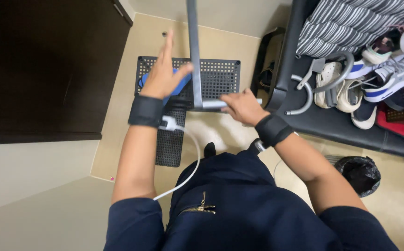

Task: The person assembles a black plastic shoe rack by inserting metal poles into the grid panels. They handle several rack components, including a blue cloth, and place the assembled structure on the floor next to a chair.

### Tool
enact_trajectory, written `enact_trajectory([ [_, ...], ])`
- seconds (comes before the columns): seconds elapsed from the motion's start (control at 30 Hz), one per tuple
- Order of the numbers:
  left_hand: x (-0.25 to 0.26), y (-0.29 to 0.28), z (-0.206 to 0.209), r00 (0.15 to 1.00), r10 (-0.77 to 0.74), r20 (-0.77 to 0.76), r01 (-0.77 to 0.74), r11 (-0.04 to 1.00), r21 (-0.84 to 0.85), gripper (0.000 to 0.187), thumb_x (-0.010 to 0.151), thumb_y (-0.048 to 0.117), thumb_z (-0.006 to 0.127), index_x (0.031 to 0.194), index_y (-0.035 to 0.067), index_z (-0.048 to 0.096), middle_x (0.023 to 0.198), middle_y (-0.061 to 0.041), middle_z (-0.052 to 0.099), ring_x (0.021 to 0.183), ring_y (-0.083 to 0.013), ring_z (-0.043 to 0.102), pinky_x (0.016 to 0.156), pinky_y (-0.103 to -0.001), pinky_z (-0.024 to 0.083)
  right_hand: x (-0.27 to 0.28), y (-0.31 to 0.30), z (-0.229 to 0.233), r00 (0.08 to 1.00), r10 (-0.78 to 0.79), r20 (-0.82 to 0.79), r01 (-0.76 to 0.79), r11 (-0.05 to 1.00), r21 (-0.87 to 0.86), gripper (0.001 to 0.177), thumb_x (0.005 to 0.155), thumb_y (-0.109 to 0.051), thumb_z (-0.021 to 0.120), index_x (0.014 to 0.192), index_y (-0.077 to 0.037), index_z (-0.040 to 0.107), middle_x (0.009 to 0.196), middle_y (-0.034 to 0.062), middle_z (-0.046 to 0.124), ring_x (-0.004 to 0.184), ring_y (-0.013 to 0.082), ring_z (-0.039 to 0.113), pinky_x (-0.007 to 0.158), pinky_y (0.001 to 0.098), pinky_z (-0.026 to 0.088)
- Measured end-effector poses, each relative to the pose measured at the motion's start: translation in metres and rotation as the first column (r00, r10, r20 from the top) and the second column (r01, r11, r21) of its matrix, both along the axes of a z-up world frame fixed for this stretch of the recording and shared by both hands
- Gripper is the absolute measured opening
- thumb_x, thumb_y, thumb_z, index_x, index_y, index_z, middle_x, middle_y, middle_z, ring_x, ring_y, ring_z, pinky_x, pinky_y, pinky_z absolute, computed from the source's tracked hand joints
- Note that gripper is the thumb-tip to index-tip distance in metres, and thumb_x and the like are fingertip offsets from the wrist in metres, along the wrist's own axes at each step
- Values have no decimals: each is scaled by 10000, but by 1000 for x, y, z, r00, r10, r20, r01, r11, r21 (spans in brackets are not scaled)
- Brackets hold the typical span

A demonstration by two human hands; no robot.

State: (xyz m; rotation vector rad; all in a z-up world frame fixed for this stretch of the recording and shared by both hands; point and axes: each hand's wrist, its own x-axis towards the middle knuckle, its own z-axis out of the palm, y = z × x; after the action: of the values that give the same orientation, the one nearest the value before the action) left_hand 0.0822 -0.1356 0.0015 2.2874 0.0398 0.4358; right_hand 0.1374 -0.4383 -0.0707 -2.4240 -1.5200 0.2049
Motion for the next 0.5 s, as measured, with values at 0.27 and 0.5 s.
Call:
enact_trajectory([
  [0.27, -30, -8, -29, 976, -114, -188, 118, 993, 9, 1192, 789, 432, 904, 1620, 104, 115, 1592, -283, 374, 1462, -454, 393, 1161, -464, 383, 32, 28, 52, 894, -242, -377, 346, 907, 238, 390, 1005, -365, 664, 1280, -100, 586, 851, 200, 702, 786, 404, 716, 693, 479, 549],
  [0.5, -8, -10, -52, 987, 144, -66, -136, 984, 116, 737, 907, 280, 807, 1504, 125, 403, 1372, -214, 608, 1217, -443, 602, 963, -500, 515, 57, 30, 99, 939, -265, -220, 334, 857, 392, 418, 1035, -330, 680, 1336, -58, 581, 942, 231, 714, 870, 433, 711, 746, 497, 555],
])
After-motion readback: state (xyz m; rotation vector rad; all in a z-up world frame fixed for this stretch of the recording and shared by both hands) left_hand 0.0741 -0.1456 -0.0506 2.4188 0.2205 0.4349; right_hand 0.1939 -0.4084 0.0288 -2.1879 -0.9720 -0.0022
